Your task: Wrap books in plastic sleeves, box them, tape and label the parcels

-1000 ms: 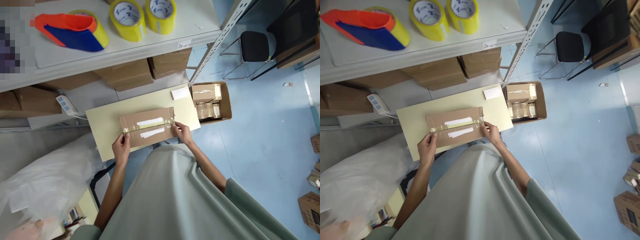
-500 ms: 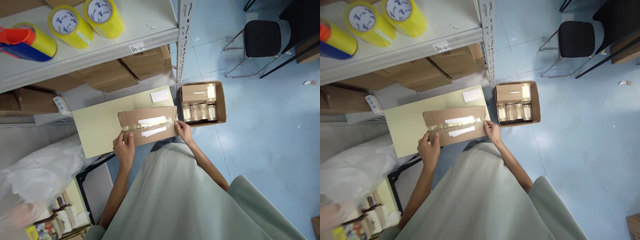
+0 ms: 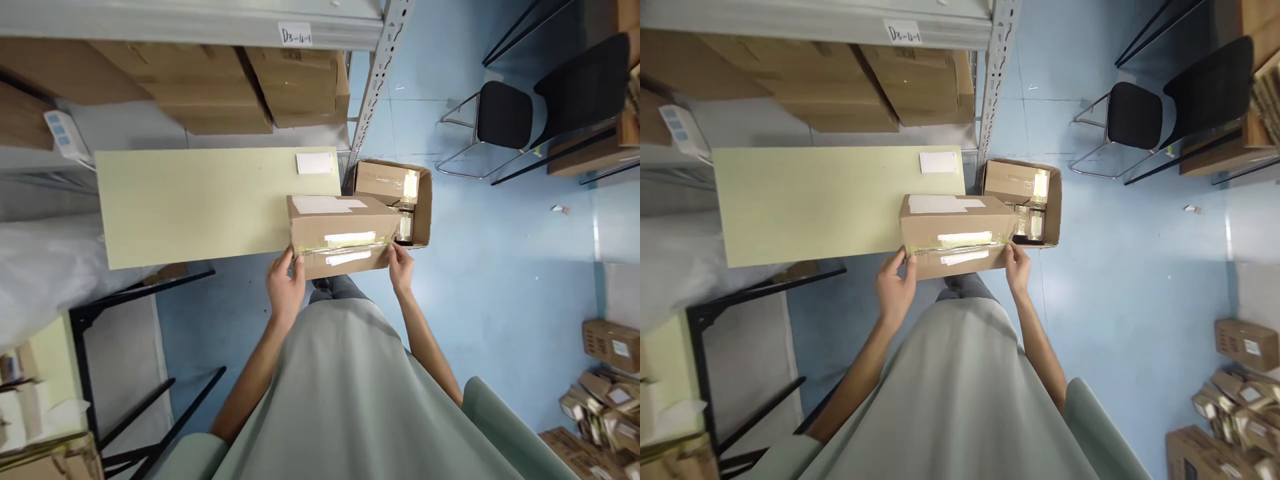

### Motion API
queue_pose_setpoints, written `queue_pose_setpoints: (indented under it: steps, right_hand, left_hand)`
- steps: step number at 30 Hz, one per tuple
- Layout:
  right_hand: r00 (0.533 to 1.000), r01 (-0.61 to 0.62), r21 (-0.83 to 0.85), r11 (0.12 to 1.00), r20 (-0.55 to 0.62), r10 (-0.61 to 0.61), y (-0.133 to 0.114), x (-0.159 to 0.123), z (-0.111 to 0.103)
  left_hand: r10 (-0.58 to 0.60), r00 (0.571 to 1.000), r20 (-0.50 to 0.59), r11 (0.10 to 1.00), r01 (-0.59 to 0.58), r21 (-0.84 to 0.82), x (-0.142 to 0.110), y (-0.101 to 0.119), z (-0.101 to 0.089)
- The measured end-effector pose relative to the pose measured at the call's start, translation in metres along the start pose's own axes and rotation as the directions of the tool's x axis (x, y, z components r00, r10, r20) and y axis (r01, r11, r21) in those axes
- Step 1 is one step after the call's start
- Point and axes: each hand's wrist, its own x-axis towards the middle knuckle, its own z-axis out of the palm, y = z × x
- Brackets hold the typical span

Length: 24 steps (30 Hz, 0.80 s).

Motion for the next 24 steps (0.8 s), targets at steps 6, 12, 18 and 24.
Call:
queue_pose_setpoints:
  steps: [6, 12, 18, 24]
  right_hand:
    - [0.986, -0.074, -0.097, 0.993, -0.155, 0.058, 0.033, -0.003, -0.087]
    - [0.983, -0.139, -0.155, 0.978, -0.138, 0.118, 0.065, 0.046, -0.144]
    - [0.990, -0.140, -0.275, 0.951, -0.047, 0.132, 0.096, 0.118, -0.177]
    - [0.975, -0.212, -0.278, 0.937, 0.010, 0.224, 0.139, 0.179, -0.160]
  left_hand:
    - [0.109, 0.989, 0.104, 0.993, -0.104, -0.055, -0.038, 0.032, 0.056]
    - [0.051, 0.965, 0.259, 0.998, -0.043, -0.036, -0.050, 0.060, 0.132]
    - [-0.139, 0.918, 0.371, 0.982, 0.176, -0.068, -0.019, 0.070, 0.239]
    - [-0.320, 0.812, 0.489, 0.940, 0.336, 0.059, 0.048, 0.048, 0.317]
